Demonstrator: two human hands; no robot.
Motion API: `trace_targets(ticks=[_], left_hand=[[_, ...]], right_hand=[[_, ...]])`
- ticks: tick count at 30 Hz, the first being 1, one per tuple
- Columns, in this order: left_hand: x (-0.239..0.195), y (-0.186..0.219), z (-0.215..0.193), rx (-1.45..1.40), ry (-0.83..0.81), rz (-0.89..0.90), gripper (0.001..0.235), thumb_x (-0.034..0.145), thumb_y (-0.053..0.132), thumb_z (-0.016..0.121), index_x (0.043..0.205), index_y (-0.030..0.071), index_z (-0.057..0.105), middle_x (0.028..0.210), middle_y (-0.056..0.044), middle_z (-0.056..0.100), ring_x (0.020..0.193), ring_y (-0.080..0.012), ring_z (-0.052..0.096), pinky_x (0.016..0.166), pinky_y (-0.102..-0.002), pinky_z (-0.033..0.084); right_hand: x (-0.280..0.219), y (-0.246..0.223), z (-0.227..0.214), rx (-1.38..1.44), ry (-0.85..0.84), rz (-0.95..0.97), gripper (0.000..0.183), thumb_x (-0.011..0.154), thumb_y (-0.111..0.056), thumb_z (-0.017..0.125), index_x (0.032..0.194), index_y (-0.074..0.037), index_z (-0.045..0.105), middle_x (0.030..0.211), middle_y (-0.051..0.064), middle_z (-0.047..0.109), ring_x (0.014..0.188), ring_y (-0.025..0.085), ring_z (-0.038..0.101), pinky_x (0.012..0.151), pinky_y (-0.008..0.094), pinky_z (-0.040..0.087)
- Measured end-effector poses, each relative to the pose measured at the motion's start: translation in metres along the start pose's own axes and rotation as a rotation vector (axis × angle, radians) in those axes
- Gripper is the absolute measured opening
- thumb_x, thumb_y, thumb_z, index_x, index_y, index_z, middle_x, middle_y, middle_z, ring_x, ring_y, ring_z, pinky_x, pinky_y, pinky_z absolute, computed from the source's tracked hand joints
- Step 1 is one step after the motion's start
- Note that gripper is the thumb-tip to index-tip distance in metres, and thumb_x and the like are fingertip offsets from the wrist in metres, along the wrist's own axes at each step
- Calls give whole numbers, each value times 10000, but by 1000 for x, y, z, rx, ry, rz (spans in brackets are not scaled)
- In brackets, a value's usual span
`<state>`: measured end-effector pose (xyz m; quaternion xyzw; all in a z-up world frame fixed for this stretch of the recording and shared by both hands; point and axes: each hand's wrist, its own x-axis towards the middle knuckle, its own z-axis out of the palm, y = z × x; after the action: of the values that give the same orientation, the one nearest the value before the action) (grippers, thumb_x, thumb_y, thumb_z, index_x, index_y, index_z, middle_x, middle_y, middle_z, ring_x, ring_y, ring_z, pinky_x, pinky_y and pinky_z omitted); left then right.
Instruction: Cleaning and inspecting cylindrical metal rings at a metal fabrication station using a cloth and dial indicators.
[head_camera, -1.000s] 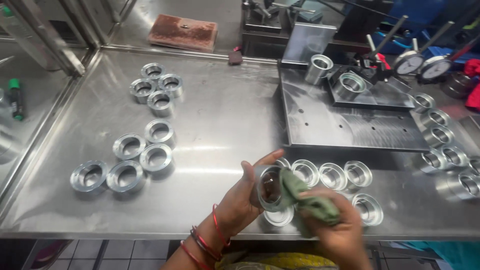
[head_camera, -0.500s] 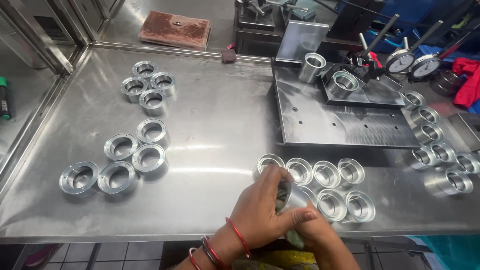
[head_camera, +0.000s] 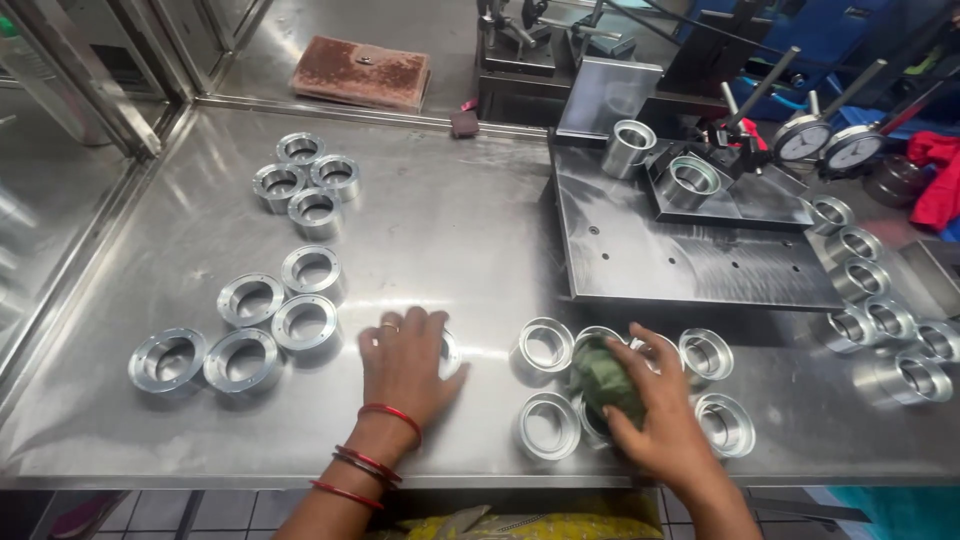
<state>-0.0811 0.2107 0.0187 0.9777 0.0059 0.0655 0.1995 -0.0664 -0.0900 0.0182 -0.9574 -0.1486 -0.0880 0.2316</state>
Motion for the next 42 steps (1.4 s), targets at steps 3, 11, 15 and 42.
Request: trace_targets(ticks=[3, 11, 15, 42], left_hand=[[9, -1, 38, 97, 230, 152, 529, 733, 171, 679, 1256, 248, 665, 1369, -97, 551, 1260, -351, 487, 1023, -544, 356], [8, 37, 31, 4, 23, 410, 221, 818, 239, 741, 1031, 184, 724, 1503, -134, 445, 1408, -405, 358, 1059, -603, 294], [-2, 30, 15, -350, -106, 233, 226, 831, 318, 794, 982, 155, 754, 1214, -73, 567, 1143, -268, 515, 941, -454, 434], [-32, 40, 3, -1313, -343, 417, 301, 872, 294, 838, 985, 36, 730, 1002, 14, 570, 855, -95, 560, 752, -253, 487]], right_hand=[[-6, -15, 0, 137, -24, -194, 780, 656, -36, 686, 1421, -132, 569, 1563, 229, 423, 1411, 416, 396, 1125, 519, 332], [-16, 6, 1, 203, -48, -96, 672, 747, 111, 540, 1321, -206, 689, 1359, 40, 698, 1298, 268, 657, 1120, 390, 500], [-17, -20, -17, 788, -41, 275, 649, 781, 161, 500, 1320, -140, 697, 1265, 119, 734, 1145, 324, 701, 1010, 441, 548], [-23, -24, 11, 1516, -470, 485, 435, 894, -75, 634, 1321, -16, 585, 1054, 163, 730, 892, 235, 725, 765, 385, 596]])
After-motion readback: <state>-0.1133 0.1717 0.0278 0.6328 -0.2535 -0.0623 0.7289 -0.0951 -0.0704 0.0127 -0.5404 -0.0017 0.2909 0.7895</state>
